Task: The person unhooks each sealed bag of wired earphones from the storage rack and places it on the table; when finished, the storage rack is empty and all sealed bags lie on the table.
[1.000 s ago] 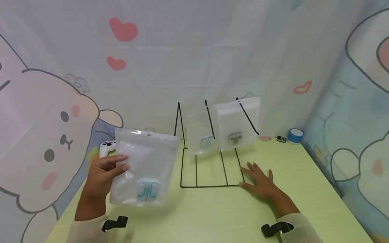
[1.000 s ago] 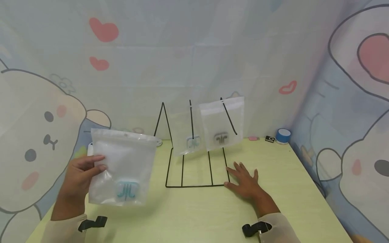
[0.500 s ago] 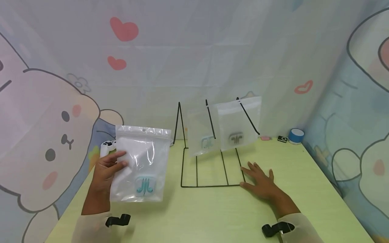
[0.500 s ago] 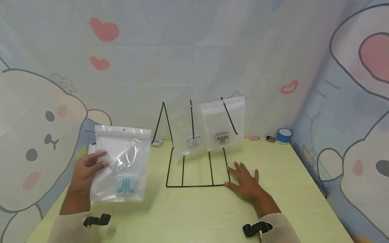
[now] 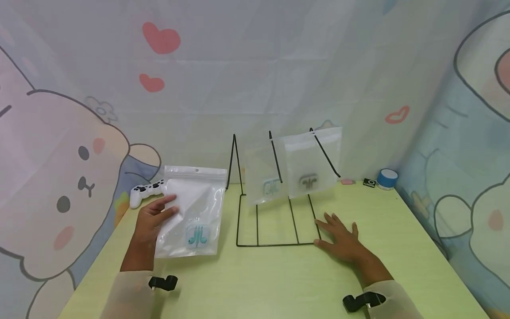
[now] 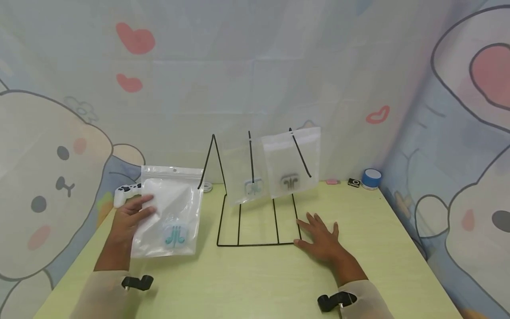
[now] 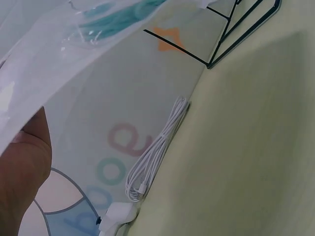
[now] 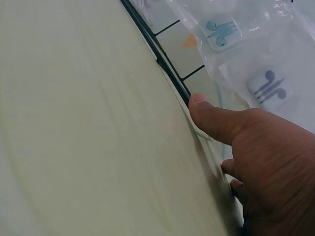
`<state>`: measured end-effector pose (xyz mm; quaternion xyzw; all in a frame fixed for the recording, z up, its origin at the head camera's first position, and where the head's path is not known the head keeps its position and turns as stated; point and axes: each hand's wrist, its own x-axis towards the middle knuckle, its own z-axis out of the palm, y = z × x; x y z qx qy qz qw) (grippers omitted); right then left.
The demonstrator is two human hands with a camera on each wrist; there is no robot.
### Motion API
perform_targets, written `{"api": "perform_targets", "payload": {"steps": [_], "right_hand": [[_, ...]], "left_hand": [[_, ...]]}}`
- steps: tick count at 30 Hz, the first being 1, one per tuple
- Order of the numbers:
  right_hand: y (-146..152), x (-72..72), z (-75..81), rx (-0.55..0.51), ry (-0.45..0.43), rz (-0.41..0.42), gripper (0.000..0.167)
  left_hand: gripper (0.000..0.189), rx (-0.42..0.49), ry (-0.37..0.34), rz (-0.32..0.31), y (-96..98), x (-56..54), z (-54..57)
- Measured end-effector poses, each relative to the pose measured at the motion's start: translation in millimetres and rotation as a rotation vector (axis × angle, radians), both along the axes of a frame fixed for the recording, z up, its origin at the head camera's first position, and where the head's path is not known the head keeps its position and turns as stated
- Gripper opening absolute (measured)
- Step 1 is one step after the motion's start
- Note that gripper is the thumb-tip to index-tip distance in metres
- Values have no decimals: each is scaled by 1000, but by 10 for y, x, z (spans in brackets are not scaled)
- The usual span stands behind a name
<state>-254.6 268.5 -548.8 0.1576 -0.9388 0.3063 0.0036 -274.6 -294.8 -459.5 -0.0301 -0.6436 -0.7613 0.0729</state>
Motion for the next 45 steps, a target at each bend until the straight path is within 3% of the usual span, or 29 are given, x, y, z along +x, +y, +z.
{"api": "perform_targets", "payload": {"steps": [10, 15, 21, 28, 36, 41, 45], "right_hand": [[1, 9, 8, -7, -5, 1, 72], [-2, 21, 37, -5, -12, -2, 72], [23, 7, 20, 0, -7, -5, 72], [17, 7, 18, -1, -5, -2, 72], [30, -8, 8, 2, 0, 0, 72], [25, -15, -2, 1, 1, 2, 72], [7, -11, 15, -9, 4, 9, 72]], "left_hand": [[37, 33, -122, -2, 100, -206, -133], [38, 47, -158, -17, 123, -271, -222], [38, 1, -176, -5, 150, -356, -293], [48, -109, -214, -19, 116, -462, -326], [57, -314, -212, 3, 143, -511, -384], [65, -382, -253, -46, 148, -533, -472], [71, -505, -222, -69, 133, -561, -527]]}}
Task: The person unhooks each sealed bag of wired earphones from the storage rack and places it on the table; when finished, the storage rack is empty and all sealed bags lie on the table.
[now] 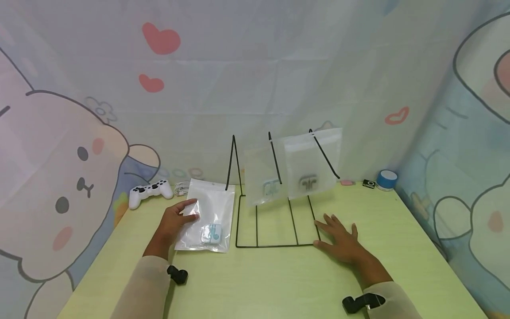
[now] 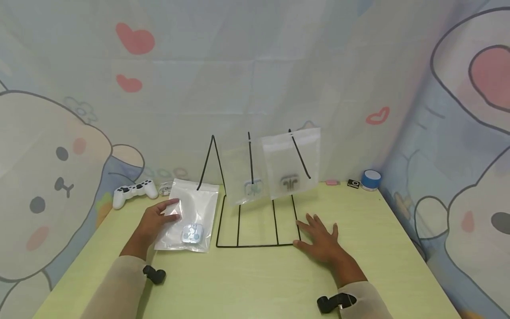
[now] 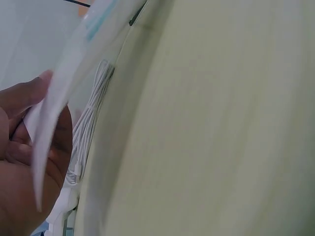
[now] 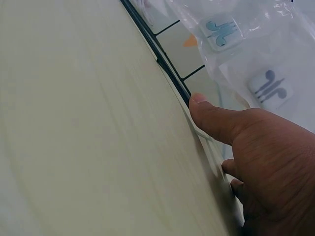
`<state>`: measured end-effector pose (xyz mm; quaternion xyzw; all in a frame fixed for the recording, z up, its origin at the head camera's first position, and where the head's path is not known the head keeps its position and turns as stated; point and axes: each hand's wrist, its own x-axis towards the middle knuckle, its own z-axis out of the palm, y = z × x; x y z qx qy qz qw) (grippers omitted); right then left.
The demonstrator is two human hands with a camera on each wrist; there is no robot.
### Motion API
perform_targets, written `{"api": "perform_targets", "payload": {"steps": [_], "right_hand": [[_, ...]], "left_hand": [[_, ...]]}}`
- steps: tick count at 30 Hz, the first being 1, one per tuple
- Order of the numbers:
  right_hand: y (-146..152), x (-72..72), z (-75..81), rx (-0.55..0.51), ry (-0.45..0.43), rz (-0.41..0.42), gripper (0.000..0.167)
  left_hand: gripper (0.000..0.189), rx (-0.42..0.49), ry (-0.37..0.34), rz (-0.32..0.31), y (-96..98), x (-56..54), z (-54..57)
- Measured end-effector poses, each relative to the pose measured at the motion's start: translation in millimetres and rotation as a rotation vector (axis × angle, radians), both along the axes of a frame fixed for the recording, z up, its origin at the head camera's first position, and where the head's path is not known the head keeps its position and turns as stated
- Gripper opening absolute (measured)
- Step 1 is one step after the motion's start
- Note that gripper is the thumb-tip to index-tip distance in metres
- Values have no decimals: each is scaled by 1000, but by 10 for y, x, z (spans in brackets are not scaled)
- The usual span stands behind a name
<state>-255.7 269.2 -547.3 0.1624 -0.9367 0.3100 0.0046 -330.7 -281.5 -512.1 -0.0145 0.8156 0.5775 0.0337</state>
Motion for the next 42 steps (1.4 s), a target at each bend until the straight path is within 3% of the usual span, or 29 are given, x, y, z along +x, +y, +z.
{"api": "perform_targets", "payload": {"steps": [8, 13, 33, 42], "right_hand": [[2, 3, -2, 7, -5, 0, 73], [3, -8, -24, 10, -10, -2, 73], [18, -10, -45, 13, -16, -6, 72], [20, -10, -28, 19, -15, -5, 72]], "left_hand": [[80, -225, -7, -131, -6, -73, -44], [82, -308, 3, -167, 11, -84, -76], [82, -424, 57, -179, 57, -40, -140], [82, -455, -1, -151, 67, -8, -121]]}}
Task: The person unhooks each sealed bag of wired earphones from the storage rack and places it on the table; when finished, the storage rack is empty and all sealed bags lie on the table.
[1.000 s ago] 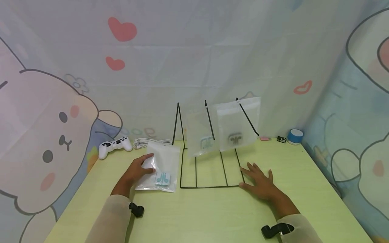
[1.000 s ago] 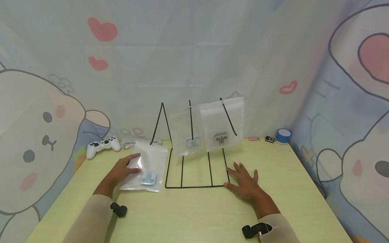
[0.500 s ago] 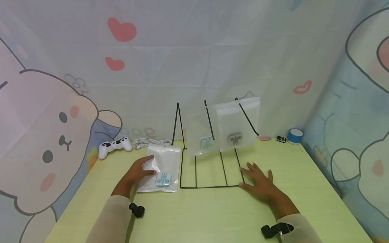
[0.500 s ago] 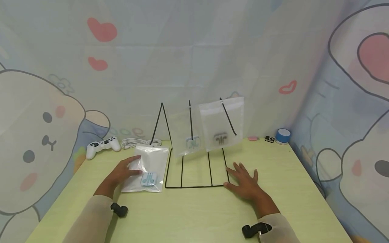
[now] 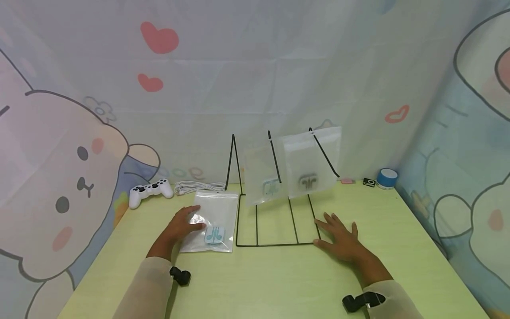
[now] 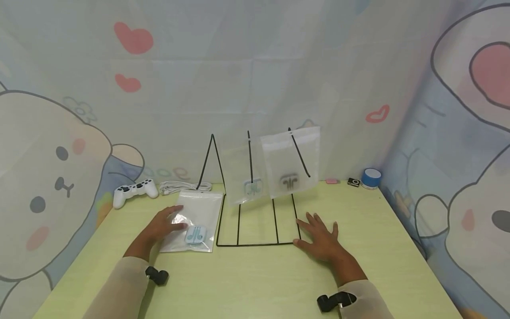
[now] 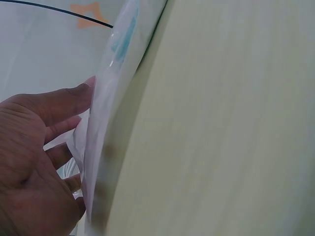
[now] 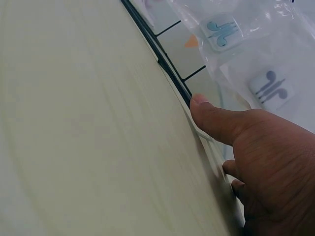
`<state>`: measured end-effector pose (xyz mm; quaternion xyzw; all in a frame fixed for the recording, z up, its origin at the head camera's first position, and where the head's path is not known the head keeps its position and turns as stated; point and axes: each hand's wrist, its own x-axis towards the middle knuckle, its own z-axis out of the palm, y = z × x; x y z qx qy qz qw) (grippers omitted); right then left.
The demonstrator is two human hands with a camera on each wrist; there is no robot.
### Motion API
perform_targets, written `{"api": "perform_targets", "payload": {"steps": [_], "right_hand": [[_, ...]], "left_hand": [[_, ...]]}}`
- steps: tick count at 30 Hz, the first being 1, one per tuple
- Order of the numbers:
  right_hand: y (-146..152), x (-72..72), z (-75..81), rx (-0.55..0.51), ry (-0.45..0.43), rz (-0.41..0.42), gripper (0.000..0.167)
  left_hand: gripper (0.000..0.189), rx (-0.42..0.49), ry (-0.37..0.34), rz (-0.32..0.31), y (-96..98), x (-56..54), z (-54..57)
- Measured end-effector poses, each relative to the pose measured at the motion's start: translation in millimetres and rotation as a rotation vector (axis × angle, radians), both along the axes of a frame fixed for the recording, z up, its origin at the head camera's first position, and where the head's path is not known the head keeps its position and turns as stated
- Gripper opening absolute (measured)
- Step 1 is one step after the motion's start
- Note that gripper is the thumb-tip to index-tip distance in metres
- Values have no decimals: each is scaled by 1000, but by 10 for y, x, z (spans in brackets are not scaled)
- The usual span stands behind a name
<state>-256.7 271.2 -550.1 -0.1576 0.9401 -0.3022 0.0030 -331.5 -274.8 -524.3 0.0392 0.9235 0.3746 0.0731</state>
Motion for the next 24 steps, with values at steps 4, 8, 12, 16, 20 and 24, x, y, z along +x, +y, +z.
{"api": "perform_targets", "payload": {"steps": [4, 8, 12, 16, 20, 24], "right_hand": [[0, -10, -14, 1, 0, 0, 72], [1, -21, -29, 6, 3, -2, 72], [1, -21, -24, 9, 6, -3, 72], [-5, -16, -6, 7, 9, -2, 72], [-8, -13, 2, 5, 8, -3, 72], [-3, -13, -8, 5, 1, -5, 72]], "left_hand": [[83, -41, -31, 25, -1, 11, 5], [83, -81, -45, 51, -4, 19, 13], [82, -135, -2, 53, 1, 27, 35], [80, -135, 56, 45, 52, 54, 101], [74, -47, 139, 19, 144, 85, 173], [67, 48, 210, -31, 248, 108, 217]]}}
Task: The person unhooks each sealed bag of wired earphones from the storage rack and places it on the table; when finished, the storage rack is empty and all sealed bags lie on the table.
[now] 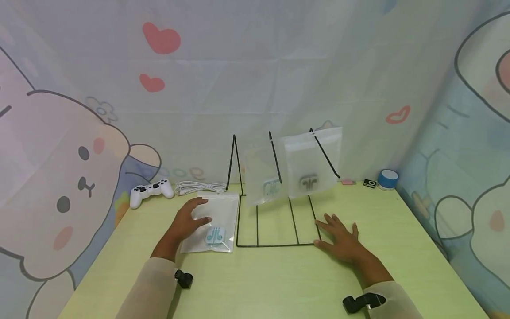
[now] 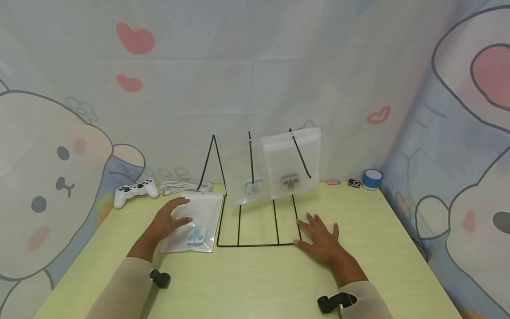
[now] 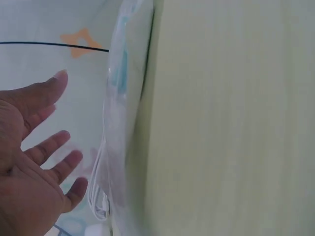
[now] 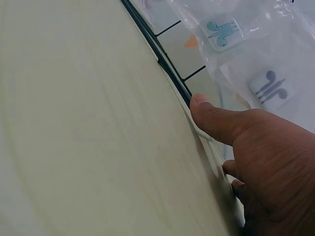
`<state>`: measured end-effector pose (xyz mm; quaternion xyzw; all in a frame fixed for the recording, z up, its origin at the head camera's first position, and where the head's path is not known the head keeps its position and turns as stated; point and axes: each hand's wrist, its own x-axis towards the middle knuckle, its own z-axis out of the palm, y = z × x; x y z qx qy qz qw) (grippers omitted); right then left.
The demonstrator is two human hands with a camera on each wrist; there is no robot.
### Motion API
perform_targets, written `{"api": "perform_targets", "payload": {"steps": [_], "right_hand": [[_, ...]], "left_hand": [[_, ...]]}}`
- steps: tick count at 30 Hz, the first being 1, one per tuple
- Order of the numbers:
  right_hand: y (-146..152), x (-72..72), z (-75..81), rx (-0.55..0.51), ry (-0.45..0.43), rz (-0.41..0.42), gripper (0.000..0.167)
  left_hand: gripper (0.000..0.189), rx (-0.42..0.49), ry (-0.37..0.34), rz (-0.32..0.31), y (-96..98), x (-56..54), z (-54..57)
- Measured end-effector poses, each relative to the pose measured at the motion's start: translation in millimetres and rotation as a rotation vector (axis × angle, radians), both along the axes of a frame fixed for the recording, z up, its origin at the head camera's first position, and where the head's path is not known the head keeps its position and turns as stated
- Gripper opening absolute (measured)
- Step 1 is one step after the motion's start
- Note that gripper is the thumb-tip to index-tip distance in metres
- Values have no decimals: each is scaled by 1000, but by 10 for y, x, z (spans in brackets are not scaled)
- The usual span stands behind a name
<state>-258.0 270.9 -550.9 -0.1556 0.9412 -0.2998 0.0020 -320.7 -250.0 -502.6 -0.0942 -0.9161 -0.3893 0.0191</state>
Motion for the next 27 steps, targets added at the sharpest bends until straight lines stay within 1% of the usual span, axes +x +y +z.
{"api": "perform_targets", "payload": {"steps": [2, 6, 12, 16, 20, 24, 27], "right_hand": [[0, -2, -4, -1, -1, 0, 72], [-1, -5, -11, 3, 4, 0, 71], [-4, 2, -13, -3, 8, 1, 72], [-7, 10, -5, -1, 12, 1, 72], [-16, 20, 14, -1, 22, -1, 71], [-28, 30, 24, -2, 28, -4, 70], [-28, 27, 17, -4, 31, -4, 70]], "left_hand": [[65, 23, 23, -22, 53, 8, 25], [63, 68, 41, -51, 163, 14, 61], [59, 127, 58, -102, 326, 21, 63], [57, 144, 97, -155, 427, 9, 74], [55, 184, 134, -208, 525, -5, 121], [54, 216, 142, -239, 633, -2, 176], [54, 240, 135, -250, 712, -5, 190]]}}
